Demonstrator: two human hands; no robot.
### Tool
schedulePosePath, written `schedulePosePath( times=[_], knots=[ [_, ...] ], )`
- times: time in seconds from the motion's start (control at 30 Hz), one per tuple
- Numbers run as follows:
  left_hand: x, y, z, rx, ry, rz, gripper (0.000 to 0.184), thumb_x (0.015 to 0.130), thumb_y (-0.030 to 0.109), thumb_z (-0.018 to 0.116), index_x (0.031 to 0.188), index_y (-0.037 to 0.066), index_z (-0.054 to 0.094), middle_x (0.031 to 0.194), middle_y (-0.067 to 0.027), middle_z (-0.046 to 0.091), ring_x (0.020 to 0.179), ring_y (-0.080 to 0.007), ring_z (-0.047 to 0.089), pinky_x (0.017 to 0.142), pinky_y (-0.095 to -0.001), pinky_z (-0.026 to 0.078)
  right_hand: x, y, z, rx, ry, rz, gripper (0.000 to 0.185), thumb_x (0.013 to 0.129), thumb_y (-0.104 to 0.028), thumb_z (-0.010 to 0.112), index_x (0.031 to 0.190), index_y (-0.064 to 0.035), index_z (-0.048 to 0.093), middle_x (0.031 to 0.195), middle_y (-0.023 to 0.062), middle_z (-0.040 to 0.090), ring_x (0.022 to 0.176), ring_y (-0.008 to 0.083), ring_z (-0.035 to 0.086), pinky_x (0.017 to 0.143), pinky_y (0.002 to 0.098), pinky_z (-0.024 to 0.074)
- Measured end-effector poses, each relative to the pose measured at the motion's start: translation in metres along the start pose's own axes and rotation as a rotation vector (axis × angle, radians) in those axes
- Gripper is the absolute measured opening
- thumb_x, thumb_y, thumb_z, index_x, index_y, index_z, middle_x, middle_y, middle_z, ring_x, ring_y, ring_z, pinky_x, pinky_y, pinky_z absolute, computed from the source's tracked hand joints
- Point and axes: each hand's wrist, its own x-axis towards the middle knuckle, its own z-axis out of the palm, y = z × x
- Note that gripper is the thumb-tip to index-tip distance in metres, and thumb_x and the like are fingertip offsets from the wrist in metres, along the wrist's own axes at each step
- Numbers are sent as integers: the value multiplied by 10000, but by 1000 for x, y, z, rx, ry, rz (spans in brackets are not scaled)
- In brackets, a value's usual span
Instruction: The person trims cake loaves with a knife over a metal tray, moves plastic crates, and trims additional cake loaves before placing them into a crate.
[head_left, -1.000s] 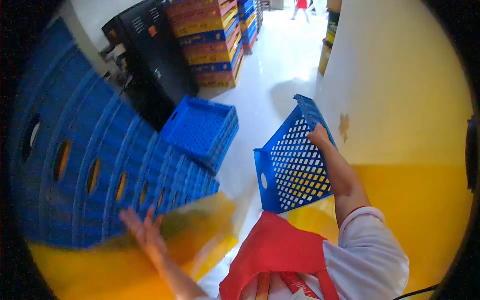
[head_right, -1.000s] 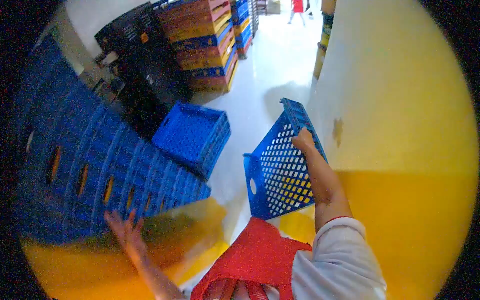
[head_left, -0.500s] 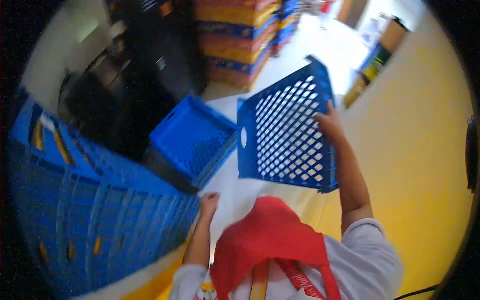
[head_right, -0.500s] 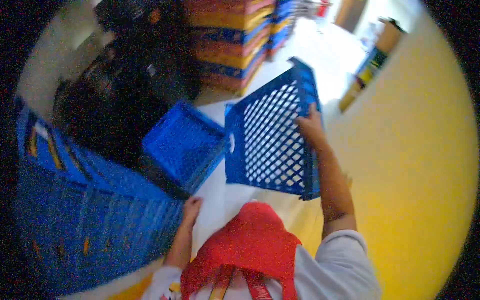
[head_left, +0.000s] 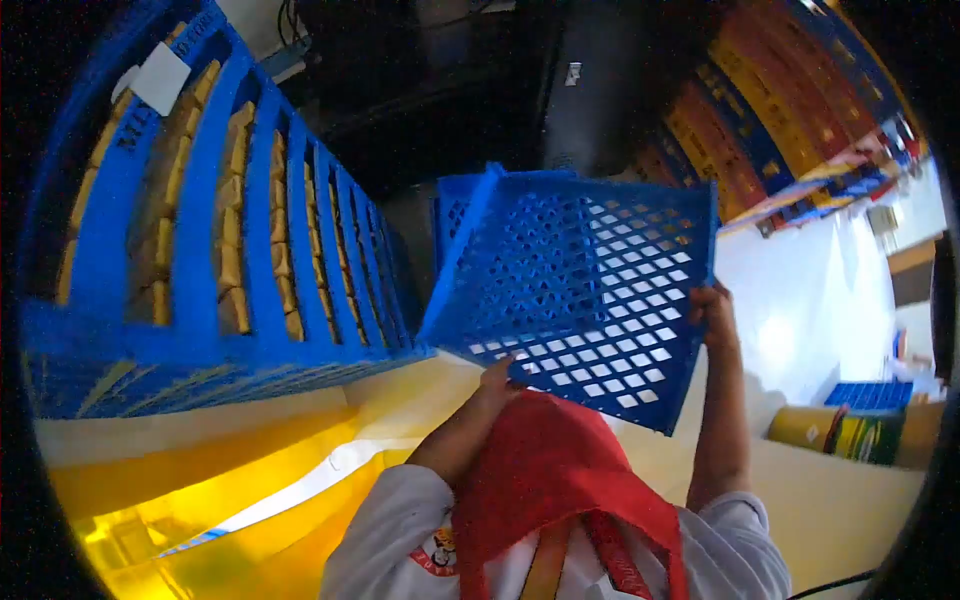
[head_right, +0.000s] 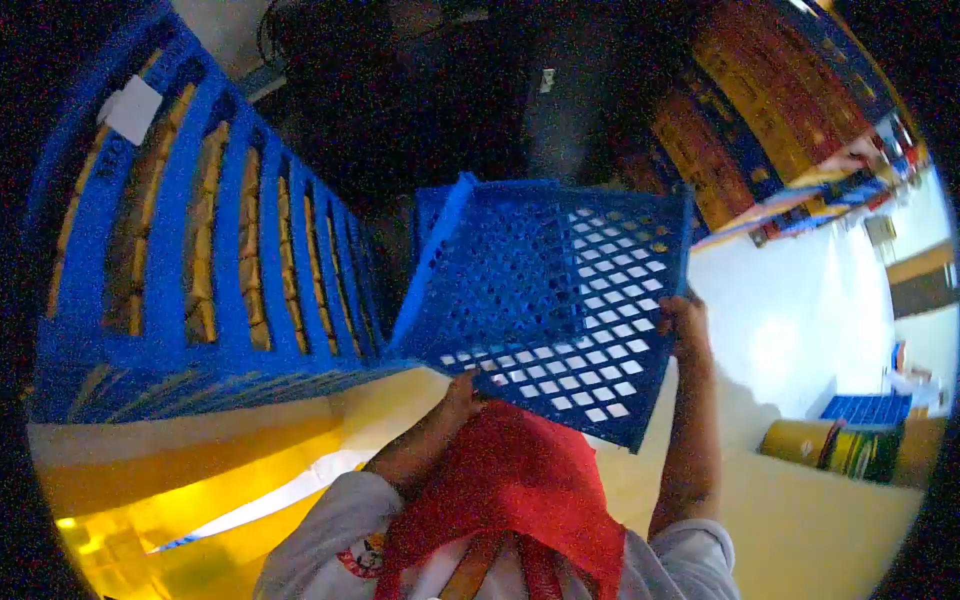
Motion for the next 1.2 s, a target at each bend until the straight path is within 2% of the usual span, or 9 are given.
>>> schedulePosePath(
  times=[0.17, 0.23, 0.4, 0.53, 0.6, 0.83, 0.97, 1.1, 1.2],
  knots=[
    [-1, -43, -65, 451, 290, 334, 296, 890, 219, 606, 1157, 97, 567, 1096, -129, 608, 966, -311, 628, 812, -520, 555, 32, 26, -4, -50, -32, 58, 186, 781, -58, 605, 964, -29, 623, 601, -4, 490, 414, 104, 427, 386, 272, 367],
    [-65, -62, 28, -185, 391, 433, 232, 894, 141, 566, 1118, 91, 594, 1082, -118, 616, 933, -308, 624, 819, -526, 546, 51, 57, -11, -194, -30, 10, 88, 788, -76, 617, 864, -33, 633, 607, 17, 525, 424, 122, 444, 393, 300, 369],
    [-68, -89, 41, -201, 799, 549, 263, 915, 205, 478, 1124, 91, 590, 1066, -126, 631, 998, -328, 627, 849, -546, 557, 99, 119, -21, -349, -82, 71, 95, 786, -118, 589, 721, -48, 583, 597, 45, 536, 437, 144, 473, 401, 309, 367],
    [-29, -104, -9, -170, 832, 568, 223, 909, 204, 547, 1097, 93, 592, 1043, -89, 622, 967, -263, 619, 760, -480, 548, 122, 149, -19, -437, -148, 105, 49, 823, -71, 603, 806, -33, 629, 657, 36, 580, 525, 126, 509, 471, 297, 408],
    [-34, -111, 2, -223, 815, 579, 242, 903, 230, 586, 1103, 93, 591, 1021, -74, 629, 948, -244, 625, 732, -455, 551, 126, 168, -22, -461, -193, -313, 81, 849, -65, 586, 915, -35, 621, 724, 28, 598, 618, 126, 530, 550, 297, 439],
    [-25, -124, 9, -152, 756, 521, 404, 891, 304, 677, 1208, 90, 547, 971, -62, 638, 933, -217, 633, 722, -428, 560, 122, 180, -41, -783, -317, 77, 655, 781, -88, 657, 1391, -24, 426, 1224, 192, 613, 1094, 333, 610, 926, 398, 503],
    [-71, -133, 54, 89, 557, 594, 593, 867, 282, 714, 1363, 94, 448, 1058, -78, 610, 1004, -248, 618, 861, -449, 541, 99, 203, -57, -812, -475, -52, 551, 855, -301, 671, 1320, -75, 481, 1133, 93, 649, 1020, 292, 619, 888, 413, 519],
    [-141, -173, 68, 244, 446, 649, 524, 859, 260, 708, 1321, 115, 507, 1148, -43, 606, 1049, -227, 600, 897, -446, 507, 36, 183, -47, -1435, -353, -30, 760, 824, -288, 647, 1468, -93, 295, 1394, 242, 422, 1208, 474, 503, 1003, 519, 456],
    [-186, -198, 60, 528, 631, 527, 509, 862, 281, 705, 1298, 67, 555, 1148, -93, 648, 1021, -252, 628, 890, -417, 514, 13, 194, -33, -1473, -586, -277, 535, 744, -180, 611, 1251, -40, 510, 1188, 266, 572, 1107, 461, 563, 951, 495, 479]
  ],
)
